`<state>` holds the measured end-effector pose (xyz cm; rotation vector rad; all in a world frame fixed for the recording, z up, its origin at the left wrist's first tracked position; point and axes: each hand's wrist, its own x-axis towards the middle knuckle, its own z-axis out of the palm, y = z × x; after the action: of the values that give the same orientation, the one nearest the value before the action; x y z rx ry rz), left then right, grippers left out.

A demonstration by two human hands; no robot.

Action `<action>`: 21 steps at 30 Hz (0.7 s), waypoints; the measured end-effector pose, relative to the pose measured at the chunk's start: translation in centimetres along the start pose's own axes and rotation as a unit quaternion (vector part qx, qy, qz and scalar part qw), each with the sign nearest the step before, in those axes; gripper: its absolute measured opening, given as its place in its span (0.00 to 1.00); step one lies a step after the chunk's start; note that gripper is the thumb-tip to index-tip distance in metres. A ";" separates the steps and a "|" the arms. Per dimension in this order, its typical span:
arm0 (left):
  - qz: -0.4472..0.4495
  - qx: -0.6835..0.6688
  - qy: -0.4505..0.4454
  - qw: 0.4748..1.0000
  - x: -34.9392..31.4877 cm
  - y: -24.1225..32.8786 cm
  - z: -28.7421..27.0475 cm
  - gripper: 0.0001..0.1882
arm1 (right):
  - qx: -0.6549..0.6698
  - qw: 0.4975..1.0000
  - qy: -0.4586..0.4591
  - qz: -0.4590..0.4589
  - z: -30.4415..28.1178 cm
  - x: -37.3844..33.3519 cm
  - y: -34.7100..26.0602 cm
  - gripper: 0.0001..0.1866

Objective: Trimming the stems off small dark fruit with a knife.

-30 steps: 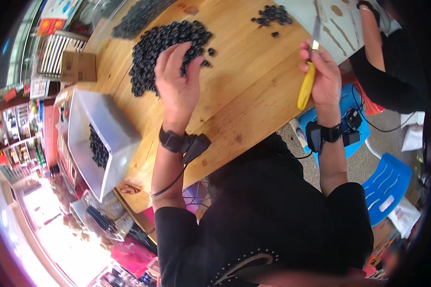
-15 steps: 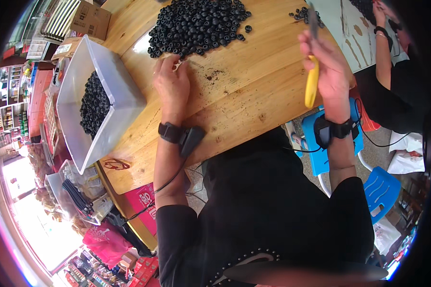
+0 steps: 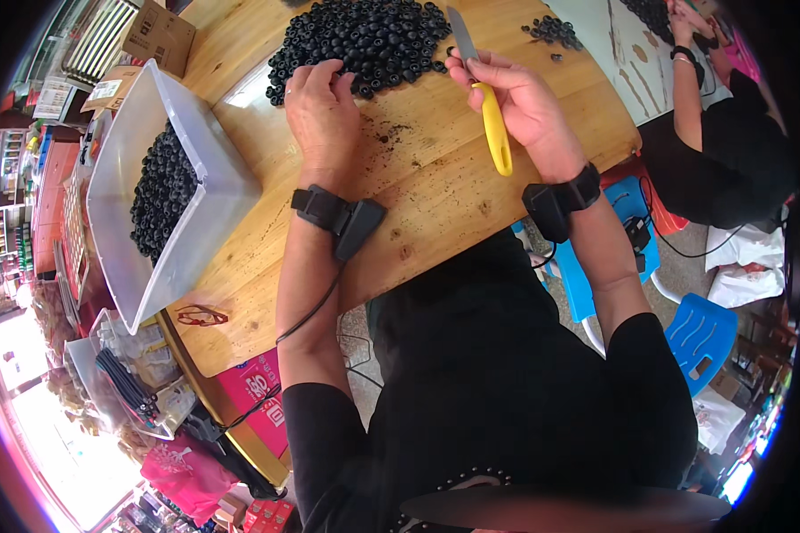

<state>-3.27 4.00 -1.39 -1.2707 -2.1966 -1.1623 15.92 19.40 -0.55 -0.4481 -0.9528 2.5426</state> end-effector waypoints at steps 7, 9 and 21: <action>-0.012 0.010 0.009 1.000 0.7 -1.3 0.2 0.06 | 0.007 1.000 -0.005 -0.010 -0.5 0.2 -0.1 0.15; -0.013 0.011 -0.002 1.000 0.2 -1.0 -0.1 0.06 | 0.019 1.000 -0.007 -0.007 -0.6 0.2 -0.1 0.15; -0.030 0.045 -0.048 0.997 -2.5 -1.3 -1.9 0.09 | -0.086 0.996 -0.004 -0.005 0.5 1.0 0.3 0.14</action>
<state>-3.15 0.74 -2.45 -1.2559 -2.3425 -1.0310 14.74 19.42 -0.53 -0.4806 -1.1787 2.4651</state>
